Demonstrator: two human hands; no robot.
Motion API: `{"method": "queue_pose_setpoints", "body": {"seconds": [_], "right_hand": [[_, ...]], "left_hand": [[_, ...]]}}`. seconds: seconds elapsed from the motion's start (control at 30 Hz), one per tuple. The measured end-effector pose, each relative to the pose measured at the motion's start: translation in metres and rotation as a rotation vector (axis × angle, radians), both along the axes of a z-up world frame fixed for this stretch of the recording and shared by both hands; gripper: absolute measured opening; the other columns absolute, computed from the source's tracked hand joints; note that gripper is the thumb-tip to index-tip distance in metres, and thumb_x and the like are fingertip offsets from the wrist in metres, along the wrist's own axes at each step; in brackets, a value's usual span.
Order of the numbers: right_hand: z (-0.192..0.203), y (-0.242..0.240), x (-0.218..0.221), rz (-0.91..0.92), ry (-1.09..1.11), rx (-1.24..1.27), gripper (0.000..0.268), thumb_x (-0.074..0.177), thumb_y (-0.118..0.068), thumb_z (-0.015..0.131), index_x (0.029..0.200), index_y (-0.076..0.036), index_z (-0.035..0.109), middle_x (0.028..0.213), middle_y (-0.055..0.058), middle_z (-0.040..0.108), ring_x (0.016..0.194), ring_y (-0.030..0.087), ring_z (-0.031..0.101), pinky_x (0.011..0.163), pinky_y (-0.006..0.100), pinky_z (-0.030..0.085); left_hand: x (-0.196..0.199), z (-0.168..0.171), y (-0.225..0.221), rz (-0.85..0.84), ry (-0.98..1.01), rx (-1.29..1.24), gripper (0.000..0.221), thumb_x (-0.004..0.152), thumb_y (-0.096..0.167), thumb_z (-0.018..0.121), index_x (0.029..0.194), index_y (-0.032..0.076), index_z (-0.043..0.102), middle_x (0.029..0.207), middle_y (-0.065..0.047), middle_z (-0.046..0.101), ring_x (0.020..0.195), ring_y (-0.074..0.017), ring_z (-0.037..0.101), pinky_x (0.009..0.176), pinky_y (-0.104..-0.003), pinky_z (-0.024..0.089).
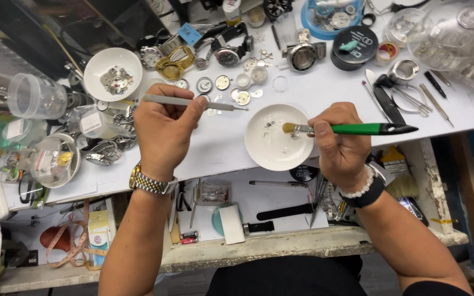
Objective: Cleaning and handling delicate watch components using tweezers and a brush on a repair workbench.
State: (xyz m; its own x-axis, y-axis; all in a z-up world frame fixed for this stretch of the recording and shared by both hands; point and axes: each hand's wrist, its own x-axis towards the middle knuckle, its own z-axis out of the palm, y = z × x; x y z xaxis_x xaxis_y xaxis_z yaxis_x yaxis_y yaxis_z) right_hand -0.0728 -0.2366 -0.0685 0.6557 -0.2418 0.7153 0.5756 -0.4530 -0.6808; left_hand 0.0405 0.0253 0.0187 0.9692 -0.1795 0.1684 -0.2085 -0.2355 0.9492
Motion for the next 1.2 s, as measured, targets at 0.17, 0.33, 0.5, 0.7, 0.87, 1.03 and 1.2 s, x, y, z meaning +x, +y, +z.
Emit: {"method": "queue_pose_setpoints", "body": {"seconds": [0.17, 0.33, 0.5, 0.7, 0.87, 1.03, 1.2], "right_hand": [[-0.006, 0.002, 0.001, -0.003, -0.020, -0.011, 0.021, 0.107, -0.009, 0.054, 0.095, 0.000, 0.068, 0.069, 0.008, 0.063, 0.076, 0.027, 0.053, 0.079, 0.038, 0.050], [-0.010, 0.002, 0.002, -0.008, -0.026, -0.051, 0.020, 0.107, -0.008, 0.055, 0.096, 0.001, 0.069, 0.070, 0.009, 0.065, 0.078, 0.026, 0.052, 0.081, 0.038, 0.050], [-0.012, 0.002, 0.002, -0.026, -0.021, -0.050, 0.021, 0.108, -0.009, 0.055, 0.096, 0.000, 0.069, 0.069, 0.009, 0.065, 0.078, 0.027, 0.052, 0.081, 0.039, 0.050], [-0.011, 0.004, 0.002, -0.031, -0.024, -0.040, 0.020, 0.108, -0.009, 0.055, 0.096, 0.000, 0.068, 0.069, 0.009, 0.065, 0.079, 0.027, 0.052, 0.082, 0.038, 0.050], [-0.014, 0.004, 0.003, -0.050, -0.076, 0.020, 0.022, 0.109, -0.011, 0.053, 0.099, 0.002, 0.068, 0.078, 0.012, 0.066, 0.079, 0.027, 0.054, 0.081, 0.039, 0.050], [-0.006, 0.007, 0.001, -0.099, -0.163, 0.054, 0.029, 0.109, -0.019, 0.051, 0.103, 0.007, 0.064, 0.090, 0.019, 0.066, 0.083, 0.030, 0.058, 0.081, 0.041, 0.051], [-0.002, 0.005, 0.001, -0.002, -0.058, 0.108, 0.026, 0.109, -0.011, 0.047, 0.096, 0.004, 0.065, 0.081, 0.014, 0.062, 0.069, 0.024, 0.063, 0.068, 0.035, 0.054]], "left_hand": [[0.010, 0.003, 0.016, 0.049, -0.033, 0.047, 0.017, 0.091, 0.004, 0.080, 0.102, 0.001, 0.068, 0.073, -0.012, 0.071, 0.058, -0.0083, 0.063, 0.056, -0.021, 0.053], [0.013, -0.003, 0.026, 0.068, -0.042, 0.092, 0.018, 0.090, 0.004, 0.080, 0.103, 0.001, 0.069, 0.071, -0.011, 0.070, 0.057, -0.0078, 0.062, 0.055, -0.021, 0.053], [0.013, -0.007, 0.029, 0.061, -0.077, 0.172, 0.019, 0.089, 0.004, 0.082, 0.104, 0.002, 0.070, 0.073, -0.012, 0.072, 0.058, -0.0075, 0.062, 0.054, -0.022, 0.053], [0.011, -0.006, 0.033, 0.054, -0.127, 0.207, 0.020, 0.089, 0.005, 0.082, 0.106, 0.003, 0.071, 0.076, -0.013, 0.074, 0.059, -0.0087, 0.062, 0.055, -0.023, 0.054], [0.001, 0.002, 0.034, 0.033, -0.235, 0.138, 0.022, 0.093, 0.003, 0.084, 0.109, -0.001, 0.070, 0.083, -0.016, 0.075, 0.061, -0.0087, 0.061, 0.057, -0.023, 0.053], [-0.035, 0.005, 0.014, -0.042, -0.355, 0.099, 0.023, 0.090, 0.004, 0.089, 0.104, -0.005, 0.073, 0.085, -0.020, 0.076, 0.057, -0.0157, 0.064, 0.054, -0.027, 0.052], [-0.067, -0.032, -0.009, -0.125, -0.313, -0.001, 0.024, 0.075, 0.007, 0.094, 0.094, 0.004, 0.079, 0.084, -0.012, 0.080, 0.056, -0.0137, 0.067, 0.055, -0.024, 0.053]]}}
